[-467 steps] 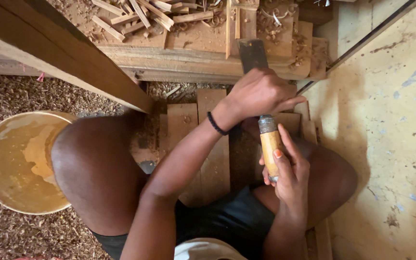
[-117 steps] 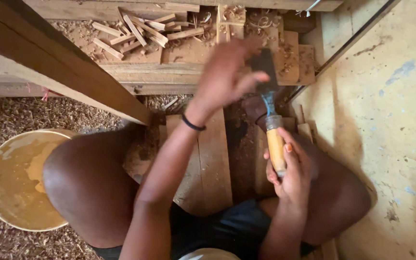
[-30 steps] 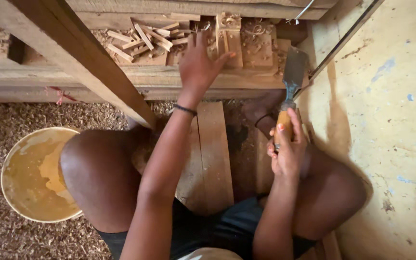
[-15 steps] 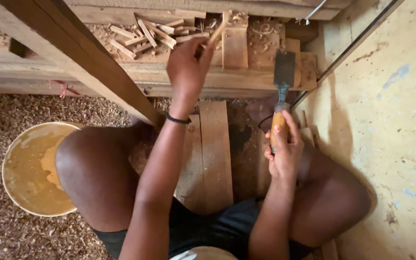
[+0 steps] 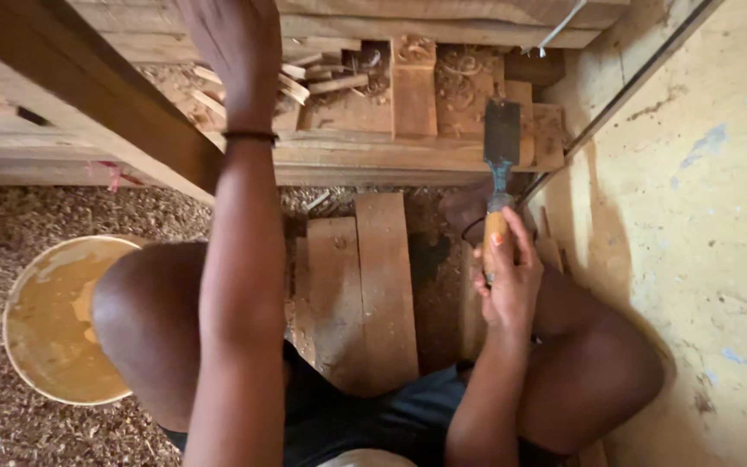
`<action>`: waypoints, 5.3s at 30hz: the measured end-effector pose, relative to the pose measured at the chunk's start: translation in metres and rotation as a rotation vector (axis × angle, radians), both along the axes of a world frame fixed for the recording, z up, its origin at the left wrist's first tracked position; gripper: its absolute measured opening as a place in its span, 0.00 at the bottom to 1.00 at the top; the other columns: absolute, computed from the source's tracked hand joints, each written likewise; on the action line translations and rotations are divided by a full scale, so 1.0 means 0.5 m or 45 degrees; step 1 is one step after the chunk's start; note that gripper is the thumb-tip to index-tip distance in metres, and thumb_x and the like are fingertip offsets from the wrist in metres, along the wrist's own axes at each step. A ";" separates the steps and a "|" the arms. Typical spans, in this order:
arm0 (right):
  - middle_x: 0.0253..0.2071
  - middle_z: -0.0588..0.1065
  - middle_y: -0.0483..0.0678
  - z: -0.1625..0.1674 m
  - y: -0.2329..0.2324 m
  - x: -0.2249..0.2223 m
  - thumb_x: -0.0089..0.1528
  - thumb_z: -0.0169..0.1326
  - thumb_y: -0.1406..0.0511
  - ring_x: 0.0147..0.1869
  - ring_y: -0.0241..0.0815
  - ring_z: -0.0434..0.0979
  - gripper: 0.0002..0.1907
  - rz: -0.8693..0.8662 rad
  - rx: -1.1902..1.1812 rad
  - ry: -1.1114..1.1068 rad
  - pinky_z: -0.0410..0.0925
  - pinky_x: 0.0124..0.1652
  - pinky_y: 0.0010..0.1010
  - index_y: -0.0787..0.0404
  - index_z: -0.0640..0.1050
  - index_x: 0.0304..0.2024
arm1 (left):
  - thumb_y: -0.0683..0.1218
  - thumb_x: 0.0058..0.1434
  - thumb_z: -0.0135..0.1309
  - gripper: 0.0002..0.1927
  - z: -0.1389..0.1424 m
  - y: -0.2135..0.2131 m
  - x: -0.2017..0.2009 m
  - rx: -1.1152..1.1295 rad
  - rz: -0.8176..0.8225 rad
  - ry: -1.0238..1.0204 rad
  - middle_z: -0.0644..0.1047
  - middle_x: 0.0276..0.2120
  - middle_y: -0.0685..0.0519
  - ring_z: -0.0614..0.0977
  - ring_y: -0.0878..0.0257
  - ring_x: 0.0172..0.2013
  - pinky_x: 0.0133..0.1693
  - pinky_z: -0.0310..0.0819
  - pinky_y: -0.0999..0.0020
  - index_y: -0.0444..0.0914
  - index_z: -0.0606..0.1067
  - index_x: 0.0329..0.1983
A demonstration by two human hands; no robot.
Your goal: The person uses a chisel to shape small pieces of wood while sitting on a floor covered in sawdust.
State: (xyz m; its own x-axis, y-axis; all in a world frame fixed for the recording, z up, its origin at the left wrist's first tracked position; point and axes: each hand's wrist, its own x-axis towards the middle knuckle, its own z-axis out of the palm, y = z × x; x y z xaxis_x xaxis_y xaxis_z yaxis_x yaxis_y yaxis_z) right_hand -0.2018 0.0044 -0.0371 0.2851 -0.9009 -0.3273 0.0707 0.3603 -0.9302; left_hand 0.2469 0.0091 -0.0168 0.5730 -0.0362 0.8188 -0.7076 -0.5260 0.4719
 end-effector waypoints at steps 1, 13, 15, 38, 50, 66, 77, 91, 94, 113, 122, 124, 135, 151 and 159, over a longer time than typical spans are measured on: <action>0.34 0.73 0.46 -0.001 0.001 0.000 0.66 0.56 0.63 0.22 0.29 0.66 0.25 0.025 -0.042 -0.004 0.57 0.17 0.19 0.53 0.72 0.67 | 0.50 0.76 0.49 0.13 -0.017 0.003 -0.029 -0.039 -0.066 -0.045 0.72 0.44 0.48 0.74 0.57 0.43 0.47 0.71 0.61 0.38 0.69 0.56; 0.34 0.72 0.45 -0.017 0.008 0.018 0.65 0.59 0.67 0.22 0.28 0.64 0.38 0.159 -0.166 0.086 0.58 0.16 0.20 0.53 0.59 0.75 | 0.39 0.76 0.50 0.13 -0.074 0.137 -0.126 -0.140 -0.305 0.210 0.72 0.56 0.47 0.78 0.52 0.55 0.55 0.77 0.56 0.39 0.70 0.61; 0.31 0.71 0.45 -0.014 0.006 0.018 0.64 0.59 0.67 0.18 0.30 0.62 0.39 0.151 -0.149 0.136 0.56 0.15 0.20 0.52 0.58 0.74 | 0.39 0.72 0.52 0.14 -0.074 0.146 -0.130 -0.035 -0.238 0.243 0.71 0.55 0.45 0.79 0.51 0.52 0.51 0.78 0.57 0.40 0.71 0.60; 0.30 0.73 0.45 -0.003 0.003 0.006 0.64 0.59 0.65 0.19 0.30 0.66 0.39 0.211 -0.234 0.251 0.58 0.15 0.21 0.54 0.60 0.75 | 0.54 0.59 0.66 0.10 -0.105 0.155 -0.206 0.452 -0.183 0.379 0.81 0.36 0.55 0.81 0.53 0.41 0.45 0.66 0.52 0.45 0.79 0.35; 0.32 0.73 0.45 -0.004 0.004 0.006 0.63 0.61 0.64 0.20 0.30 0.66 0.39 0.182 -0.233 0.286 0.58 0.16 0.21 0.53 0.61 0.75 | 0.47 0.64 0.65 0.09 -0.042 0.151 -0.247 0.182 -0.509 0.573 0.77 0.28 0.47 0.77 0.55 0.27 0.30 0.69 0.59 0.36 0.81 0.38; 0.31 0.74 0.43 -0.018 0.002 0.004 0.64 0.61 0.65 0.22 0.28 0.67 0.41 0.153 -0.202 0.311 0.61 0.18 0.20 0.52 0.59 0.77 | 0.51 0.70 0.58 0.18 -0.025 0.037 -0.183 -0.066 -0.717 0.451 0.78 0.35 0.54 0.80 0.66 0.28 0.26 0.75 0.76 0.35 0.71 0.53; 0.32 0.74 0.42 -0.024 0.003 0.019 0.64 0.61 0.65 0.24 0.29 0.70 0.42 0.199 -0.216 0.342 0.64 0.19 0.20 0.51 0.56 0.76 | 0.51 0.69 0.63 0.22 -0.143 0.109 -0.010 0.449 -0.098 -0.209 0.75 0.52 0.44 0.76 0.45 0.52 0.50 0.70 0.42 0.40 0.70 0.59; 0.30 0.73 0.43 -0.013 0.003 0.023 0.63 0.61 0.65 0.22 0.30 0.68 0.42 0.216 -0.250 0.349 0.62 0.17 0.21 0.53 0.57 0.76 | 0.53 0.70 0.59 0.17 -0.078 0.133 -0.092 0.372 -0.337 0.179 0.79 0.38 0.47 0.81 0.50 0.36 0.36 0.76 0.55 0.36 0.71 0.48; 0.31 0.74 0.43 -0.010 0.005 0.024 0.64 0.61 0.65 0.23 0.29 0.69 0.42 0.208 -0.270 0.401 0.63 0.18 0.21 0.54 0.58 0.76 | 0.62 0.68 0.58 0.23 -0.084 0.132 -0.127 0.661 -0.274 0.394 0.77 0.25 0.51 0.80 0.53 0.27 0.26 0.73 0.57 0.39 0.75 0.32; 0.36 0.74 0.44 -0.028 0.001 0.015 0.63 0.61 0.67 0.25 0.30 0.69 0.42 0.230 -0.341 0.343 0.67 0.20 0.24 0.59 0.57 0.76 | 0.65 0.67 0.60 0.26 -0.165 0.130 -0.144 0.775 -0.066 0.311 0.78 0.20 0.49 0.79 0.58 0.18 0.17 0.71 0.62 0.37 0.78 0.31; 0.34 0.73 0.44 -0.042 -0.005 0.011 0.62 0.62 0.67 0.27 0.30 0.69 0.44 0.230 -0.329 0.306 0.68 0.21 0.24 0.60 0.56 0.76 | 0.49 0.62 0.65 0.09 -0.022 0.155 -0.209 0.565 -0.573 0.400 0.80 0.27 0.51 0.82 0.54 0.28 0.29 0.73 0.58 0.41 0.78 0.37; 0.33 0.73 0.44 -0.040 -0.005 0.013 0.61 0.62 0.67 0.26 0.30 0.69 0.44 0.231 -0.335 0.326 0.68 0.21 0.24 0.59 0.56 0.76 | 0.47 0.65 0.64 0.08 0.010 0.154 -0.217 0.553 -0.722 0.352 0.79 0.28 0.50 0.80 0.54 0.27 0.29 0.72 0.58 0.40 0.77 0.39; 0.32 0.76 0.46 0.018 0.015 0.013 0.61 0.64 0.63 0.19 0.32 0.69 0.43 0.262 -0.440 0.695 0.66 0.19 0.26 0.55 0.59 0.75 | 0.48 0.64 0.65 0.09 0.055 0.077 -0.223 0.505 -1.235 0.064 0.81 0.39 0.53 0.83 0.53 0.35 0.35 0.76 0.59 0.40 0.82 0.44; 0.29 0.72 0.41 -0.024 0.009 0.002 0.62 0.60 0.66 0.23 0.28 0.67 0.44 0.357 -0.134 0.347 0.65 0.20 0.22 0.51 0.56 0.78 | 0.47 0.63 0.63 0.02 -0.027 -0.112 -0.134 0.847 -1.351 -0.306 0.81 0.40 0.55 0.83 0.56 0.36 0.37 0.77 0.58 0.46 0.84 0.38; 0.29 0.70 0.42 -0.008 0.029 0.014 0.60 0.61 0.68 0.20 0.29 0.64 0.45 0.375 -0.157 0.341 0.64 0.19 0.22 0.54 0.56 0.77 | 0.43 0.60 0.66 0.07 -0.052 -0.135 -0.136 0.848 -1.343 -0.319 0.81 0.53 0.51 0.84 0.56 0.47 0.44 0.77 0.60 0.48 0.84 0.40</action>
